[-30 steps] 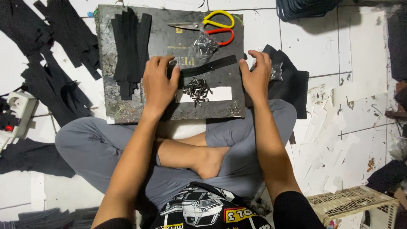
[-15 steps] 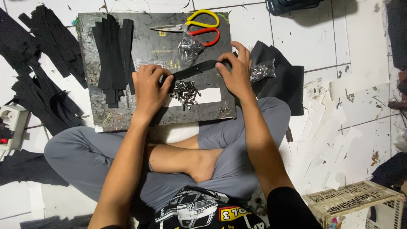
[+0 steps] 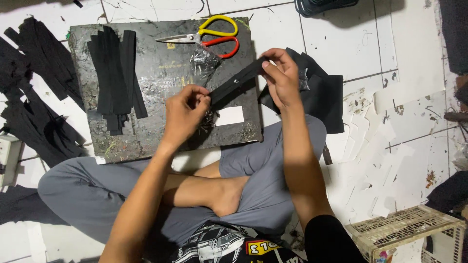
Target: The person sits on the floor and attaches metal hook clasps to the ends of black elastic straps, folding the strap ends and pressing the hooks on by hand. Finished straps are laid on the work board while more cut strap pieces and a pile of hooks wait nearby.
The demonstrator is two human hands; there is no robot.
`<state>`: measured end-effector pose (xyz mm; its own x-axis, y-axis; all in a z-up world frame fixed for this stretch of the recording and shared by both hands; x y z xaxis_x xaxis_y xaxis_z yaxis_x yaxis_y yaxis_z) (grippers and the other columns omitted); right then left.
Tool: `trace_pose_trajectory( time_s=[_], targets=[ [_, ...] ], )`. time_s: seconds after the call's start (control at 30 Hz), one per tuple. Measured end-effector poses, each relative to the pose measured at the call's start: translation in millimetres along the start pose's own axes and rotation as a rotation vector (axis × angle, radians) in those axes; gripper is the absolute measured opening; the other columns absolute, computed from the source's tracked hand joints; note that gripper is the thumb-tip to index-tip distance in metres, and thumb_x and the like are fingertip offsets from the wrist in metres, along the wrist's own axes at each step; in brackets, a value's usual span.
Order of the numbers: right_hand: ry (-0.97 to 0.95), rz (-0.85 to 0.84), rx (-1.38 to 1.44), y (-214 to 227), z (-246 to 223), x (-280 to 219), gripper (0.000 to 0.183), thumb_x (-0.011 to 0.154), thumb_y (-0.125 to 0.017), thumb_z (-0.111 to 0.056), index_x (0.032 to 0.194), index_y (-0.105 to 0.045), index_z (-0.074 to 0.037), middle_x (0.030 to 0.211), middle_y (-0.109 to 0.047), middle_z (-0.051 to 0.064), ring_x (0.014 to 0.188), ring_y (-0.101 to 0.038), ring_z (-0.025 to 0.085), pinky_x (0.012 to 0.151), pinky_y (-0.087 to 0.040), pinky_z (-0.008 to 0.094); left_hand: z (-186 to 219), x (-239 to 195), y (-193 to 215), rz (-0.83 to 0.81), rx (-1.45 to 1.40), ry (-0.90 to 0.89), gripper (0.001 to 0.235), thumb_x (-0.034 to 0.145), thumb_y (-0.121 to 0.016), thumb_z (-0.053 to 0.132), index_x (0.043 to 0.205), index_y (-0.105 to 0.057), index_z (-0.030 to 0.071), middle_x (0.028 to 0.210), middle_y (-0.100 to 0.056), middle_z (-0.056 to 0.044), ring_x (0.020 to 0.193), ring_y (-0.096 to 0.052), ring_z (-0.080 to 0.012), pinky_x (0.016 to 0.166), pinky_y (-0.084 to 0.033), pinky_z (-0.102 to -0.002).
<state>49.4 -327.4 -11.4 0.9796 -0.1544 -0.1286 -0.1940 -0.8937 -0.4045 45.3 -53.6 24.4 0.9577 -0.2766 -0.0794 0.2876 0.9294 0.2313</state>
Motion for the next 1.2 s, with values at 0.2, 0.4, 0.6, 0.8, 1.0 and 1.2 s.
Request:
trace_pose_trajectory(
  time_s=[0.2, 0.4, 0.6, 0.8, 1.0, 1.2],
  targets=[
    [0.267, -0.048, -0.784, 2.2, 13.1, 43.7, 0.044, 0.091, -0.061, 0.011, 0.132, -0.059, -0.005, 0.131, -0.061, 0.013, 0.112, -0.059, 0.023, 0.092, -0.057, 0.032, -2.6, -4.5, -33.0, 0.072, 0.440, -0.180, 0.025, 0.084, -0.075, 0.011, 0.108, -0.071, 0.006, 0.082, -0.070, -0.012, 0.070, -0.065, -0.0283, 0.065, -0.051, -0.039],
    [0.258, 0.110, -0.909, 4.3, 26.8, 35.5, 0.047, 0.096, -0.074, -0.015, 0.136, -0.052, -0.006, 0.126, -0.052, 0.015, 0.103, -0.055, 0.020, 0.076, -0.055, 0.028, 12.8, -3.5, -24.9, 0.117, 0.560, -0.289, 0.018, 0.091, -0.068, 0.011, 0.107, -0.069, 0.003, 0.081, -0.068, -0.015, 0.071, -0.060, -0.0326, 0.066, -0.048, -0.043],
    [0.072, 0.065, -1.061, 6.1, 48.9, 42.8, 0.069, 0.092, -0.081, -0.018, 0.146, -0.041, -0.003, 0.114, -0.064, 0.017, 0.092, -0.067, 0.020, 0.075, -0.062, 0.034, -42.8, -0.1, 25.3, 0.241, 0.548, -0.324, 0.015, 0.095, -0.071, -0.001, 0.110, -0.072, 0.000, 0.074, -0.063, -0.006, 0.058, -0.050, -0.0143, 0.051, -0.035, -0.024],
    [0.264, 0.137, -0.962, 0.0, 36.8, 54.0, 0.034, 0.089, -0.079, -0.009, 0.118, -0.064, 0.001, 0.100, -0.065, 0.011, 0.077, -0.062, 0.013, 0.071, -0.057, 0.027, -0.3, -14.7, 94.5, 0.366, 0.492, -0.302, 0.014, 0.097, -0.068, -0.009, 0.110, -0.072, -0.005, 0.084, -0.061, -0.013, 0.068, -0.053, -0.0231, 0.063, -0.043, -0.035],
    [0.406, 0.184, -0.978, -13.7, 31.5, 49.1, 0.009, 0.083, -0.076, 0.001, 0.088, -0.069, 0.000, 0.091, -0.066, 0.008, 0.077, -0.064, 0.018, 0.073, -0.056, 0.028, -23.0, -24.6, 124.2, 0.537, 0.429, -0.279, 0.014, 0.096, -0.065, -0.009, 0.107, -0.073, -0.007, 0.088, -0.066, -0.016, 0.071, -0.058, -0.0249, 0.064, -0.047, -0.035],
    [0.342, 0.300, -1.089, -24.0, 25.8, 46.9, 0.013, 0.082, -0.078, -0.003, 0.092, -0.071, -0.006, 0.079, -0.069, 0.001, 0.064, -0.059, 0.011, 0.062, -0.052, 0.025, -30.0, -26.7, 135.3, 0.623, 0.377, -0.233, 0.014, 0.095, -0.065, -0.006, 0.106, -0.073, -0.003, 0.088, -0.066, -0.013, 0.071, -0.056, -0.0223, 0.064, -0.046, -0.033]
  ],
)
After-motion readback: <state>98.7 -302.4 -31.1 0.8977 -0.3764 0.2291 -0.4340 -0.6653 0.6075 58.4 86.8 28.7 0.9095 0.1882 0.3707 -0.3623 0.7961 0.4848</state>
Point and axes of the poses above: each hand's wrist, its own x-axis towards the middle knuckle, its own y-axis out of the back of the hand, z = x × y, the point moved 4 cm from there along x, towards the middle knuckle
